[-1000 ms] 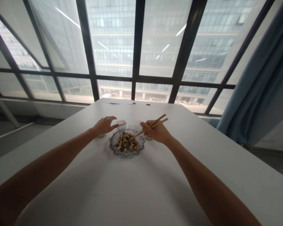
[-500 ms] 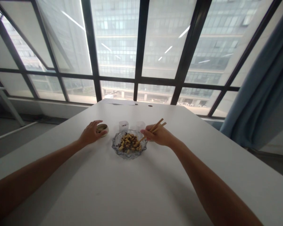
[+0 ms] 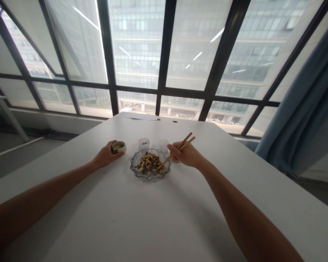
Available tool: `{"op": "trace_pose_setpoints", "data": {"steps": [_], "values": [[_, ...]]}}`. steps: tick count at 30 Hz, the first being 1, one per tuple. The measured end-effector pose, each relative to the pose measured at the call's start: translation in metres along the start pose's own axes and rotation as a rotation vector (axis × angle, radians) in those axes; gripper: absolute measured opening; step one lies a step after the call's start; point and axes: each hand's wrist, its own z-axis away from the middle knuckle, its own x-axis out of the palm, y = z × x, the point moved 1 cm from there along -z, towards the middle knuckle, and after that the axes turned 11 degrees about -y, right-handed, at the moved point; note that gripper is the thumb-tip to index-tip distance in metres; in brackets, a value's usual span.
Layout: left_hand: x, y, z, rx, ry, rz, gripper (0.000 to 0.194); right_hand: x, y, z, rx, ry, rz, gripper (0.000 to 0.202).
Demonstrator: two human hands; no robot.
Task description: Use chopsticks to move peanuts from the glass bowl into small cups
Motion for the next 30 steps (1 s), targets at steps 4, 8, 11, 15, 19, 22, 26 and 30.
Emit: {"op": "trace_pose_setpoints", "data": {"steps": [4, 8, 11, 15, 19, 22, 26, 30], "values": [[-0.002, 0.004, 0.002, 0.046, 0.021, 0.012, 0.083, -0.001, -0.002, 0.0, -0.012, 0.049, -0.013, 0.063], [-0.001, 0.006, 0.003, 0.111, 0.05, -0.016, 0.08, -0.003, -0.003, 0.0, 0.01, 0.074, -0.052, 0.067], [-0.001, 0.007, 0.004, 0.139, 0.054, -0.045, 0.078, -0.003, -0.003, 0.0, 0.019, 0.078, -0.056, 0.069], [-0.001, 0.01, 0.007, 0.188, 0.063, -0.123, 0.076, -0.001, -0.004, 0.0, 0.017, 0.039, -0.032, 0.067], [-0.002, 0.014, 0.01, 0.215, 0.048, -0.179, 0.074, -0.001, -0.01, 0.002, 0.023, -0.018, 0.018, 0.063], [-0.002, 0.015, 0.011, 0.216, 0.041, -0.191, 0.072, -0.002, -0.014, 0.004, 0.014, -0.046, 0.05, 0.06], [-0.002, 0.015, 0.011, 0.213, 0.044, -0.207, 0.072, -0.002, -0.017, 0.005, 0.001, -0.045, 0.07, 0.06], [-0.002, 0.015, 0.011, 0.213, 0.045, -0.212, 0.072, -0.001, -0.017, 0.005, -0.013, -0.01, 0.023, 0.062]]}}
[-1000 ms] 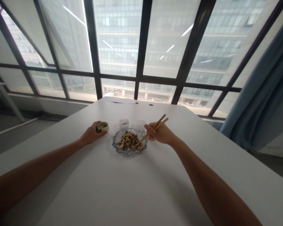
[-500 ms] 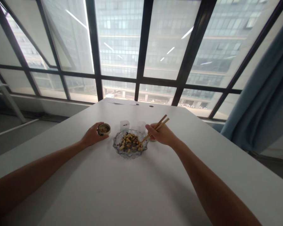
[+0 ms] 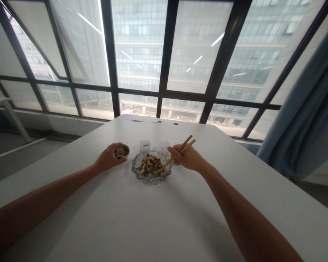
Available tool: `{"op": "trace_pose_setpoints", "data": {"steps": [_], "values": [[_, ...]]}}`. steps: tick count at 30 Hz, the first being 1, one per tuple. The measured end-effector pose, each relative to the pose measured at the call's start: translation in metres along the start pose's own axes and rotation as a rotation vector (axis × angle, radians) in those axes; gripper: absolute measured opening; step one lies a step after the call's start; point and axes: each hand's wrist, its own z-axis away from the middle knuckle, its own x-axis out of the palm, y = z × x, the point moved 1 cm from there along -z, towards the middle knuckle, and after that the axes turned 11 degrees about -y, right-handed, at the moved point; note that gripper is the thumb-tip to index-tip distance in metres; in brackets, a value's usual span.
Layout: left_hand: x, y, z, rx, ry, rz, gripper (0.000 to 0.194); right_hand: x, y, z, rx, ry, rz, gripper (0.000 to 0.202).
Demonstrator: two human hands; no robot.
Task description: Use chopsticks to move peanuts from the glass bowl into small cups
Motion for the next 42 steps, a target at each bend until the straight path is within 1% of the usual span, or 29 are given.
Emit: {"op": "trace_pose_setpoints", "data": {"steps": [3, 7, 10, 12, 16, 20, 22, 24, 26, 28, 30, 32, 34, 35, 37, 39, 40, 42], "values": [[0.0, 0.0, 0.0, 0.01, -0.004, -0.004, 0.072, 0.0, 0.003, -0.003, -0.001, 0.076, -0.098, 0.064], [-0.001, 0.001, 0.001, 0.075, -0.01, -0.028, 0.069, -0.003, 0.007, -0.009, -0.009, 0.291, -0.327, 0.064], [-0.001, 0.002, 0.001, 0.117, -0.013, -0.033, 0.068, -0.005, 0.007, -0.012, -0.031, 0.387, -0.452, 0.063], [0.0, 0.002, 0.0, 0.096, -0.004, -0.017, 0.069, -0.005, 0.007, -0.011, -0.033, 0.427, -0.428, 0.062], [0.002, -0.003, -0.001, -0.037, 0.001, 0.08, 0.078, -0.007, 0.007, -0.007, -0.029, 0.481, -0.264, 0.064], [-0.003, -0.017, -0.005, -0.181, -0.089, 0.192, 0.083, -0.009, 0.013, -0.006, -0.032, 0.493, -0.188, 0.066], [-0.011, -0.023, -0.014, -0.224, -0.137, 0.183, 0.085, -0.012, 0.017, -0.006, -0.031, 0.506, -0.182, 0.066], [-0.019, -0.02, -0.031, -0.236, -0.16, 0.128, 0.09, -0.016, 0.02, -0.006, -0.029, 0.52, -0.17, 0.067], [-0.023, -0.004, -0.056, -0.196, -0.152, 0.047, 0.091, -0.02, 0.021, -0.004, -0.022, 0.536, -0.126, 0.068], [-0.017, 0.026, -0.085, -0.078, -0.184, -0.006, 0.087, -0.023, 0.022, -0.002, -0.012, 0.549, -0.049, 0.068], [0.0, 0.065, -0.11, 0.038, -0.25, -0.044, 0.083, -0.027, 0.022, 0.0, -0.005, 0.553, 0.049, 0.068], [0.023, 0.103, -0.129, 0.127, -0.358, -0.085, 0.081, -0.03, 0.021, 0.003, -0.016, 0.536, 0.169, 0.067], [0.046, 0.132, -0.141, 0.148, -0.441, -0.099, 0.084, -0.031, 0.02, 0.005, -0.047, 0.502, 0.292, 0.064], [0.055, 0.142, -0.144, 0.148, -0.468, -0.095, 0.085, -0.032, 0.02, 0.005, -0.061, 0.485, 0.34, 0.063], [0.07, 0.154, -0.149, 0.142, -0.491, -0.077, 0.082, -0.033, 0.022, 0.007, -0.074, 0.468, 0.392, 0.061], [0.076, 0.157, -0.152, 0.179, -0.47, -0.053, 0.078, -0.033, 0.025, 0.007, -0.074, 0.469, 0.401, 0.06], [0.076, 0.157, -0.153, 0.233, -0.437, -0.045, 0.076, -0.033, 0.027, 0.007, -0.079, 0.476, 0.402, 0.059], [0.073, 0.155, -0.154, 0.392, -0.339, -0.034, 0.073, -0.032, 0.031, 0.006, -0.112, 0.498, 0.412, 0.058]]}}
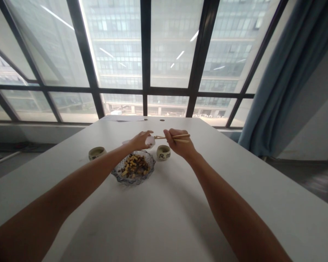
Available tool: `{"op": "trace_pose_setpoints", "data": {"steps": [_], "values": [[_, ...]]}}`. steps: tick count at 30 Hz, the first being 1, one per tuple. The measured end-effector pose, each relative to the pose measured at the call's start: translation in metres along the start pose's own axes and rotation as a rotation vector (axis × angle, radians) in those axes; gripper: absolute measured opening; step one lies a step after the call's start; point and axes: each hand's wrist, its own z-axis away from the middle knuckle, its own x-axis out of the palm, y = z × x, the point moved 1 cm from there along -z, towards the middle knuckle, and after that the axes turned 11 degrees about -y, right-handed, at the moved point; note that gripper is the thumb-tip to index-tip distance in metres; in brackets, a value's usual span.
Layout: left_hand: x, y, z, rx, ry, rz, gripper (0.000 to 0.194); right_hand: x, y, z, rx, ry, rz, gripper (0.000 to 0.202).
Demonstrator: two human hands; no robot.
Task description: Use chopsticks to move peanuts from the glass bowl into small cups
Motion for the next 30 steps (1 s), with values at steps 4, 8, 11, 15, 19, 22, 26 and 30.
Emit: {"op": "trace_pose_setpoints", "data": {"steps": [4, 8, 11, 15, 19, 22, 26, 30], "values": [[-0.007, -0.002, 0.006, 0.224, 0.152, -0.019, 0.073, 0.008, 0.004, 0.001, -0.09, 0.042, 0.015, 0.056], [-0.009, 0.001, 0.009, 0.278, 0.176, 0.023, 0.076, 0.02, 0.005, 0.001, -0.147, 0.003, -0.043, 0.052], [-0.008, 0.003, 0.008, 0.262, 0.166, 0.047, 0.077, 0.025, 0.005, 0.0, -0.128, -0.063, -0.138, 0.051], [-0.002, 0.001, 0.005, 0.135, 0.064, 0.092, 0.081, 0.022, 0.003, -0.001, 0.052, 0.049, -0.259, 0.062], [0.006, -0.003, 0.001, -0.054, -0.067, 0.133, 0.079, 0.015, -0.005, -0.002, 0.193, 0.081, -0.517, 0.067], [0.006, -0.003, 0.001, -0.117, -0.106, 0.132, 0.076, 0.016, -0.015, -0.002, 0.252, -0.132, -0.634, 0.069], [-0.005, -0.004, 0.015, -0.057, -0.093, 0.069, 0.07, 0.025, -0.026, 0.0, 0.249, -0.407, -0.644, 0.065], [-0.017, -0.013, 0.05, -0.019, 0.006, 0.037, 0.055, 0.037, -0.031, 0.002, 0.154, -0.478, -0.562, 0.059]]}}
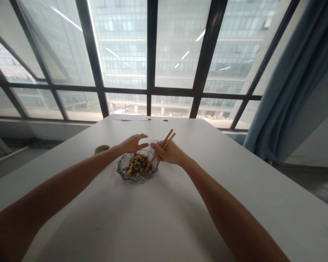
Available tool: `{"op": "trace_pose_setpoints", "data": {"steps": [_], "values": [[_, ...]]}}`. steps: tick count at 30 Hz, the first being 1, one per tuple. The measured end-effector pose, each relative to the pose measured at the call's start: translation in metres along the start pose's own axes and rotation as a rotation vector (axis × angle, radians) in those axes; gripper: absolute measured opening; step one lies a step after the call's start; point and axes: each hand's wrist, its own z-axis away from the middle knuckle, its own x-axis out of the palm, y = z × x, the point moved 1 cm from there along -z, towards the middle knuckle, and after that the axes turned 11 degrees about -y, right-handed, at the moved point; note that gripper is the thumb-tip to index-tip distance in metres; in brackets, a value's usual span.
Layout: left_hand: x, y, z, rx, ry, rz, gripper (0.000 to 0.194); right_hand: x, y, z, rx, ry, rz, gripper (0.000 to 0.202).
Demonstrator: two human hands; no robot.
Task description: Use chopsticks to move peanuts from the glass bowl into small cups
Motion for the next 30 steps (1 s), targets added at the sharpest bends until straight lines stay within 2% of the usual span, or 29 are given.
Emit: {"op": "trace_pose_setpoints", "data": {"steps": [5, 10, 14, 27, 30], "values": [[-0.001, -0.017, 0.046, -0.035, 0.021, 0.091, 0.042, 0.001, 0.008, -0.004, -0.059, 0.17, 0.134, 0.058], [0.009, -0.021, 0.064, 0.002, 0.128, 0.165, 0.033, 0.0, 0.01, -0.004, -0.044, 0.306, 0.066, 0.063], [0.016, -0.02, 0.064, 0.016, 0.172, 0.133, 0.032, 0.003, 0.014, -0.005, -0.041, 0.286, 0.078, 0.063], [0.016, -0.015, 0.064, -0.004, 0.147, 0.104, 0.029, 0.011, 0.021, -0.008, -0.071, 0.188, 0.03, 0.06], [0.018, -0.016, 0.063, 0.005, 0.157, 0.115, 0.03, 0.01, 0.021, -0.007, -0.046, 0.204, -0.008, 0.064]]}}
